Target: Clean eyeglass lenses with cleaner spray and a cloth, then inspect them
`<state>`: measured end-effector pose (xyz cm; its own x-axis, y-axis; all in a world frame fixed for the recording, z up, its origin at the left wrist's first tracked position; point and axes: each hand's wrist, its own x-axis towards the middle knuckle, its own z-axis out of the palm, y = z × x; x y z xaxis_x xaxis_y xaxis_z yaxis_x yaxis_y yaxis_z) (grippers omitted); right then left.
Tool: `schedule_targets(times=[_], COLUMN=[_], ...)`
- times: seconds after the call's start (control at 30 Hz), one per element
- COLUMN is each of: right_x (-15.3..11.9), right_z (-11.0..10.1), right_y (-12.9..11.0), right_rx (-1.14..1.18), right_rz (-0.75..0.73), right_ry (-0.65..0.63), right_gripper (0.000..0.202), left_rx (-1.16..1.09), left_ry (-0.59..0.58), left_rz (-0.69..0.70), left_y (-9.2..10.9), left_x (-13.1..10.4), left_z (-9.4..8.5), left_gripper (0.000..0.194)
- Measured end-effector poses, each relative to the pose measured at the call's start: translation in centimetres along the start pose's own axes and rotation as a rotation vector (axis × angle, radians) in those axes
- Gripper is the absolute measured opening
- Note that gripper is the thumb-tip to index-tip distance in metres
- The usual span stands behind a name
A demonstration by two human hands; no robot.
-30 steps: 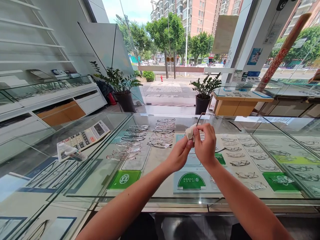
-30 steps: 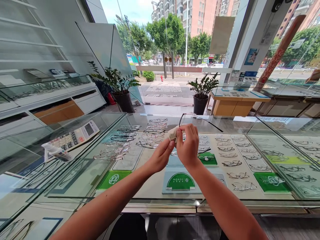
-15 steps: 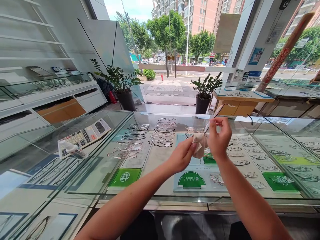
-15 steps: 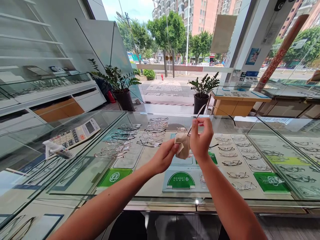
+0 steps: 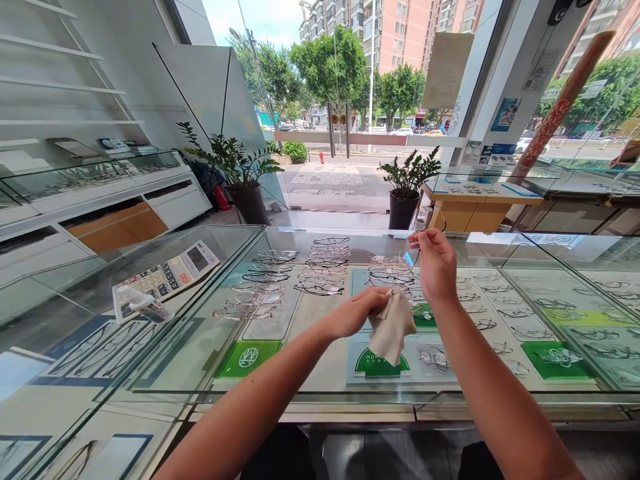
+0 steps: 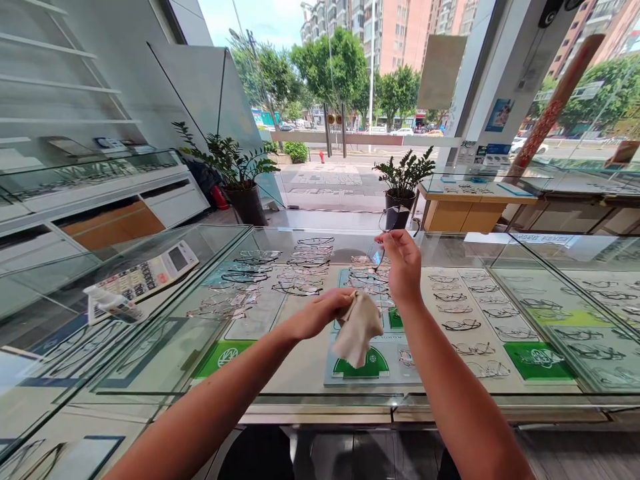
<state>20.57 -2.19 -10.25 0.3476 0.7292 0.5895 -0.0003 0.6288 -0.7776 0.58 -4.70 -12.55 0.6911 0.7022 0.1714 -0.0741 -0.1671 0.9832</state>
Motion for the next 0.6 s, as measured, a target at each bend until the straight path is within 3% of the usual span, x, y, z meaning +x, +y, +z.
schedule_targets(times=[0.1, 0.13, 0.23, 0.37, 0.43, 0.5, 0.6], right_x=[0.2, 0.2, 0.2, 0.0, -0.1, -0.2, -0.2], right_z=[0.0, 0.0, 0.0, 0.2, 0.2, 0.4, 0.5], right_y=[0.1, 0.0, -0.4, -0.7, -0.8, -0.8, -1.1], right_rx=[0.081, 0.1, 0.133, 0.175, 0.209, 0.246, 0.285], right_rz=[0.044, 0.059, 0.101, 0.147, 0.167, 0.193, 0.238], right_ry=[-0.023, -0.036, -0.085, -0.131, -0.158, -0.18, -0.211], right_gripper=[0.026, 0.025, 0.023, 0.022, 0.022, 0.022, 0.021], left_rx=[0.093, 0.161, 0.45, 0.647, 0.7, 0.791, 0.876], left_ry=[-0.308, -0.354, -0.37, -0.283, -0.281, -0.328, -0.375], left_rz=[-0.053, -0.023, 0.104, 0.12, 0.147, 0.239, 0.388], left_y=[-0.2, -0.4, -1.4, -3.2, -4.1, -4.7, -4.7], left_x=[-0.1, 0.0, 0.0, 0.0, 0.1, 0.2, 0.2], left_z=[1.5, 1.8, 2.7, 3.4, 3.7, 4.0, 4.2], left_gripper=[0.037, 0.038, 0.038, 0.012, 0.017, 0.012, 0.024])
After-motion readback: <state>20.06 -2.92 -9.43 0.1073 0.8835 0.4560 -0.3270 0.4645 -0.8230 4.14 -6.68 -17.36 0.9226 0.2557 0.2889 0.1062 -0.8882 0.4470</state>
